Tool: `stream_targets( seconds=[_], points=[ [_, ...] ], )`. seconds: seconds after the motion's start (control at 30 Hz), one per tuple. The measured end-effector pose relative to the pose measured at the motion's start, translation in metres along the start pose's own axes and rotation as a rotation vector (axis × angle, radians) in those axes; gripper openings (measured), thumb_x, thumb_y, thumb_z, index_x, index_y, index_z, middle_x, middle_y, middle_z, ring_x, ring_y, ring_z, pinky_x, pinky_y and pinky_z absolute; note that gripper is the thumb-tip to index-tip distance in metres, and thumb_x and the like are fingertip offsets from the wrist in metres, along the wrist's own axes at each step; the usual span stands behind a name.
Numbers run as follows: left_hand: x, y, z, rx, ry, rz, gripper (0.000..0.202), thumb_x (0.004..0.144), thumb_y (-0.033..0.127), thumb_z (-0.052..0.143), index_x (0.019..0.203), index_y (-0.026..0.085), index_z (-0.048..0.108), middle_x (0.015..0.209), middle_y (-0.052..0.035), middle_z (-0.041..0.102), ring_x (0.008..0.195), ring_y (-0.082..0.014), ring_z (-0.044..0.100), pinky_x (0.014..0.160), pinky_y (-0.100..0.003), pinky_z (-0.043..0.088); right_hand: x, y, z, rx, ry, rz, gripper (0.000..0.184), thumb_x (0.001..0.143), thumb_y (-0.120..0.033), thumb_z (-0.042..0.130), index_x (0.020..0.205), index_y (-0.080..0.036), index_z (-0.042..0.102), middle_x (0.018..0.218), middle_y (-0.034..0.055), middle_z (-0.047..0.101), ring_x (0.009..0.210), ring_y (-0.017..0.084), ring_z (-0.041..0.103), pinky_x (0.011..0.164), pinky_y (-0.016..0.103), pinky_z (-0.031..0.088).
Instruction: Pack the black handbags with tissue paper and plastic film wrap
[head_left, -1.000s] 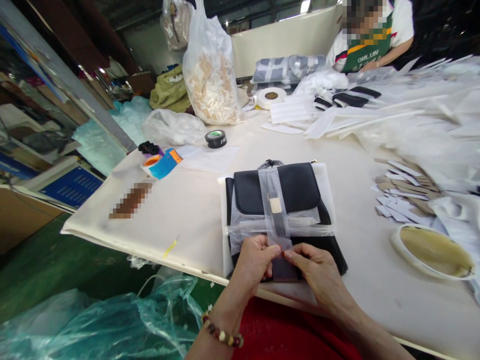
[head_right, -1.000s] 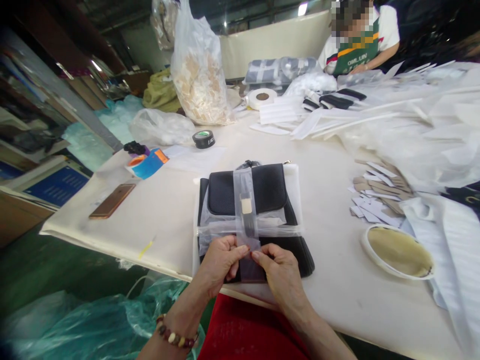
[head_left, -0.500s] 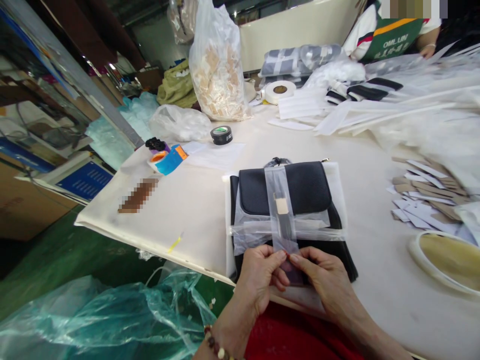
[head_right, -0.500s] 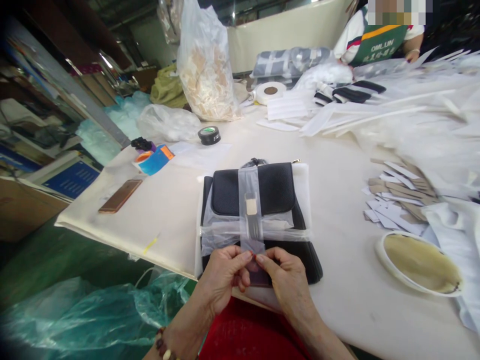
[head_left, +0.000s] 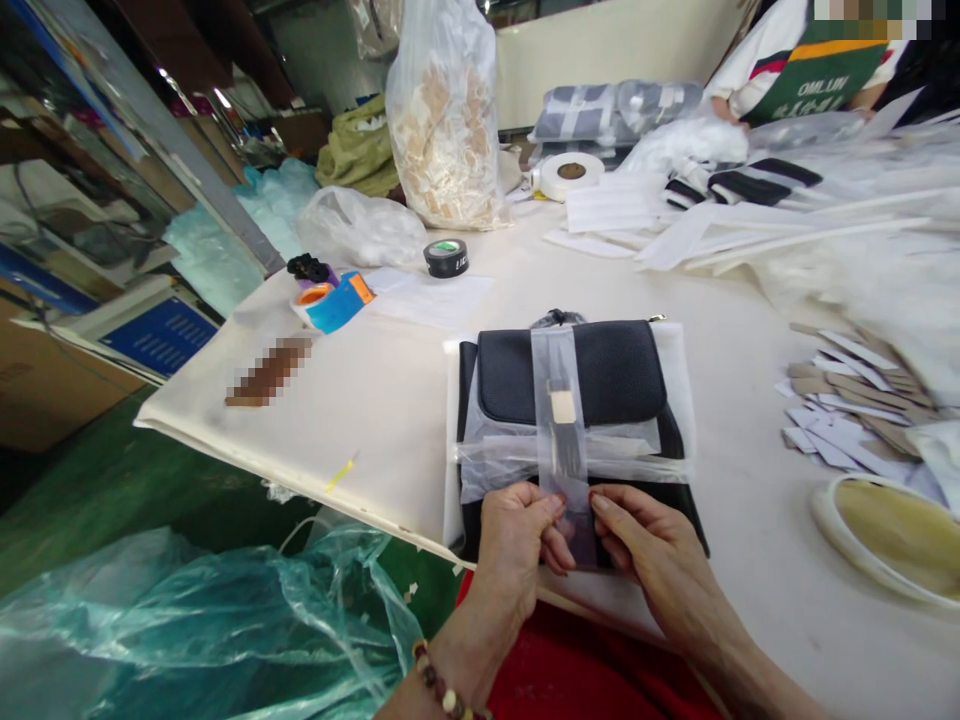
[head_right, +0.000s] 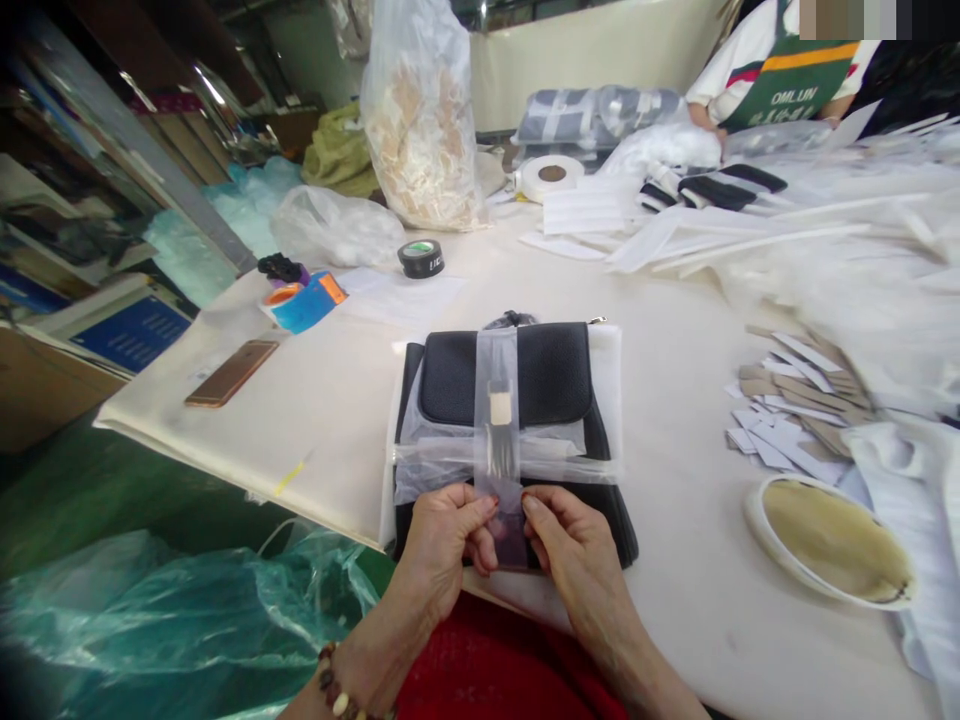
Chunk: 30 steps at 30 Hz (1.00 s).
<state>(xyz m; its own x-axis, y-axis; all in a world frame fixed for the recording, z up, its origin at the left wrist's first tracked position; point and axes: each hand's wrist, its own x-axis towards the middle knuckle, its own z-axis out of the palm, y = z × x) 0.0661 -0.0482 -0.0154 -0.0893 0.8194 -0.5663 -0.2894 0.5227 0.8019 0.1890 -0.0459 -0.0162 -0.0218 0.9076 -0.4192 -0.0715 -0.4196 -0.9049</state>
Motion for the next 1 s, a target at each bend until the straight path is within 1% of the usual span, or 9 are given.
stream_targets(
  seconds=[0.1, 0.27, 0.5, 0.6, 0.77, 0.9, 1.0],
  points=[
    [0.000, 0.000, 0.000, 0.003, -0.004, -0.002, 0.033, 0.057, 0.045, 0.066, 0.053, 0.016, 0.050, 0.031, 0.0010, 0.048, 0.024, -0.0084, 0.039, 0.031, -0.018, 0.028, 0.002, -0.001, 0.000, 0.032, 0.007, 0.020, 0.045, 0.056, -0.053, 0.070, 0.076, -0.013, 0.060, 0.052, -0.0038, 0.048, 0.038, 0.005, 0.032, 0.038, 0.021, 0.016],
    [0.000, 0.001, 0.001, -0.004, -0.003, -0.001, 0.027, 0.054, 0.041, 0.062, 0.052, 0.016, 0.050, 0.030, 0.0004, 0.048, 0.023, -0.0086, 0.038, 0.029, -0.018, 0.027, 0.004, -0.002, -0.001, 0.060, -0.025, 0.046, 0.045, 0.055, -0.051, 0.072, 0.075, -0.012, 0.061, 0.050, -0.0051, 0.045, 0.037, 0.003, 0.029, 0.038, 0.020, 0.013],
    [0.000, 0.001, 0.000, -0.003, -0.003, 0.005, 0.030, 0.056, 0.042, 0.065, 0.052, 0.017, 0.049, 0.030, 0.0010, 0.047, 0.024, -0.0084, 0.038, 0.030, -0.018, 0.028, 0.006, -0.013, 0.002, 0.013, -0.036, 0.065, 0.043, 0.053, -0.046, 0.070, 0.078, -0.012, 0.065, 0.044, -0.0070, 0.039, 0.038, 0.004, 0.027, 0.039, 0.021, 0.013],
    [0.000, 0.000, 0.000, 0.000, -0.003, 0.005, 0.031, 0.057, 0.043, 0.065, 0.052, 0.016, 0.049, 0.030, 0.0006, 0.048, 0.024, -0.0084, 0.038, 0.030, -0.018, 0.028, 0.008, -0.014, 0.002, -0.023, -0.047, 0.079, 0.043, 0.054, -0.046, 0.068, 0.079, -0.011, 0.066, 0.044, -0.0059, 0.041, 0.040, 0.006, 0.028, 0.038, 0.021, 0.014],
    [0.000, -0.001, 0.000, 0.003, 0.000, 0.008, 0.032, 0.056, 0.043, 0.065, 0.052, 0.017, 0.048, 0.030, 0.0005, 0.048, 0.024, -0.0086, 0.038, 0.030, -0.018, 0.027, 0.012, -0.004, 0.001, -0.124, -0.038, -0.011, 0.039, 0.063, -0.050, 0.063, 0.074, -0.013, 0.067, 0.047, -0.0038, 0.043, 0.043, 0.007, 0.033, 0.038, 0.021, 0.017],
    [0.001, -0.001, 0.000, 0.000, 0.004, 0.011, 0.029, 0.056, 0.041, 0.064, 0.052, 0.017, 0.048, 0.030, 0.0004, 0.048, 0.024, -0.0087, 0.038, 0.029, -0.017, 0.028, 0.012, 0.001, 0.004, -0.156, 0.001, -0.070, 0.039, 0.068, -0.052, 0.059, 0.073, -0.014, 0.066, 0.048, -0.0043, 0.042, 0.044, 0.008, 0.033, 0.039, 0.022, 0.021],
    [0.001, 0.000, 0.001, -0.002, 0.009, 0.010, 0.027, 0.054, 0.040, 0.063, 0.051, 0.017, 0.048, 0.029, 0.0004, 0.047, 0.023, -0.0088, 0.038, 0.029, -0.017, 0.027, 0.011, 0.002, 0.007, -0.220, 0.036, -0.132, 0.038, 0.071, -0.051, 0.055, 0.072, -0.015, 0.066, 0.048, -0.0040, 0.044, 0.044, 0.009, 0.035, 0.040, 0.022, 0.025]
  ],
)
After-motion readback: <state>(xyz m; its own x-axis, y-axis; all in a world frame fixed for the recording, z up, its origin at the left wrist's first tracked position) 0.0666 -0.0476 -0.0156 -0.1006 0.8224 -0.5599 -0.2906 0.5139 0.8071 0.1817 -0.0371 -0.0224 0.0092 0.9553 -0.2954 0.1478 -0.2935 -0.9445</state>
